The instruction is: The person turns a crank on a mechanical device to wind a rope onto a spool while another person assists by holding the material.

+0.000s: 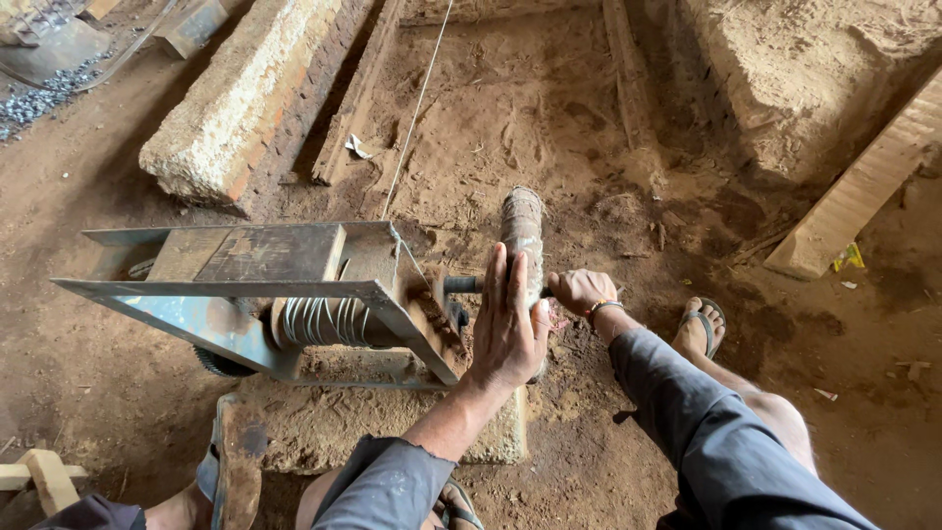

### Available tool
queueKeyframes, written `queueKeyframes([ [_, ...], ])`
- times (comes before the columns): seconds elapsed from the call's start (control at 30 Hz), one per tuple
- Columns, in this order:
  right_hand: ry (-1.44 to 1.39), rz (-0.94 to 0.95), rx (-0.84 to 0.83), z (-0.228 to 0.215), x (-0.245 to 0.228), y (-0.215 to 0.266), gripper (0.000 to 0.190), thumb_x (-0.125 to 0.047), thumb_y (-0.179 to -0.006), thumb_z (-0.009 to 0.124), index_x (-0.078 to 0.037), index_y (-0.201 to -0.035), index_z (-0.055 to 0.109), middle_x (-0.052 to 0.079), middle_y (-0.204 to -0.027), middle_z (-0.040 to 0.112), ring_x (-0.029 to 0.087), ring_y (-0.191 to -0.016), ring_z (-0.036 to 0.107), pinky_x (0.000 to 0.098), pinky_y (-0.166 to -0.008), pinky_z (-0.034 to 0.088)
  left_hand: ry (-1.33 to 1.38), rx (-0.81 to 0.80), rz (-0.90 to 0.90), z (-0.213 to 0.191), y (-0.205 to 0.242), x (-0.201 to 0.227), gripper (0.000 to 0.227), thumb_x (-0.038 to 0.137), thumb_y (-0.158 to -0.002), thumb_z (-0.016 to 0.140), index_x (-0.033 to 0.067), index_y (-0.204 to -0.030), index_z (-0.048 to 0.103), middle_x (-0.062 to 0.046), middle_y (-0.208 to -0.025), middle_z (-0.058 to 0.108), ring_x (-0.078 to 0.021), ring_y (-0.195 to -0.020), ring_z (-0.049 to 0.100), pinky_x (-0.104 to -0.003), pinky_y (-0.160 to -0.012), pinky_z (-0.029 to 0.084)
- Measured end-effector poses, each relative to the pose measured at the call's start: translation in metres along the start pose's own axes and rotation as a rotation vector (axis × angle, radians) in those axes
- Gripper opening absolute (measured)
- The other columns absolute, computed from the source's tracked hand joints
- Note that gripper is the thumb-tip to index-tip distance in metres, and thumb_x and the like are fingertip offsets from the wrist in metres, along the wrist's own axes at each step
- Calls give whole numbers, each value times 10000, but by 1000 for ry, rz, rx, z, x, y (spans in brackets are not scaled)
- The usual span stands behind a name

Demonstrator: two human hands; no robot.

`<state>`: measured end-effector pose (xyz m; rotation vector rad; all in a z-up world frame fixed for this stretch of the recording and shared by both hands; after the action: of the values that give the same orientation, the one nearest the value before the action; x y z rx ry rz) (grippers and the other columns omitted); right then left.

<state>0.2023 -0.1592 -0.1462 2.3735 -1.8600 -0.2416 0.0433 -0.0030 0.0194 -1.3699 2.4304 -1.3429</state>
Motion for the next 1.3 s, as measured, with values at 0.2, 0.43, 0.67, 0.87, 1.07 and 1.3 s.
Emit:
queueKeyframes([
  [0.2,-49,-3,-49,13,-6,26,478,-423,-1079,287,-192,-971,692,88,-894,762,280,-806,746,442,-657,575,14,7,-20,8,3,-7,654,187,-1088,434,-45,-1622,136,-389,-1658,152,-502,-1570,238,-546,-1306,287],
  [0.43,-149,17,-63,13,-13,51,563,-474,-1043,207,-215,-1005,705,105,-968,752,299,-897,734,471,-764,568,7,-16,-87,14,7,-10,664,240,-1092,427,-49,-1614,135,-415,-1650,119,-511,-1550,242,-510,-1253,357],
  [0.67,-161,56,-172,20,-14,62,716,-532,-1082,133,-156,-991,735,130,-977,782,284,-879,754,457,-795,570,-32,8,-100,21,10,-14,697,259,-1086,477,-15,-1629,138,-414,-1639,142,-544,-1496,338,-528,-1111,516],
  [0.87,-196,-42,-71,22,-18,76,633,-506,-1034,195,-147,-953,710,128,-956,755,305,-867,713,471,-773,556,-59,50,-113,26,10,-11,732,256,-1068,534,31,-1634,129,-443,-1604,179,-590,-1367,475,-489,-813,665],
  [1.07,-226,25,-200,16,-21,91,728,-560,-1072,183,-101,-785,671,124,-781,708,291,-737,696,461,-734,553,-101,53,-223,33,3,-13,764,253,-1030,606,135,-1629,148,-441,-1574,230,-579,-1316,517,-479,-732,676],
  [1.3,-238,-68,-128,6,-27,106,656,-585,-1049,242,-125,-800,638,123,-711,672,282,-607,610,472,-651,515,-102,11,-416,34,-22,-14,887,199,-890,731,228,-1621,230,-359,-1376,453,-427,-1026,683,-411,-590,667],
])
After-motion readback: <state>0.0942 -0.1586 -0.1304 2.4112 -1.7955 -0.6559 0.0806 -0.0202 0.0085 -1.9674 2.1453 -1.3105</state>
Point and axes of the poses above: each hand's wrist, its own y-axis away from the middle knuckle, its own z-axis out of the palm, x = y × z, the point moved 4 cm from there along -y, towards the middle knuckle
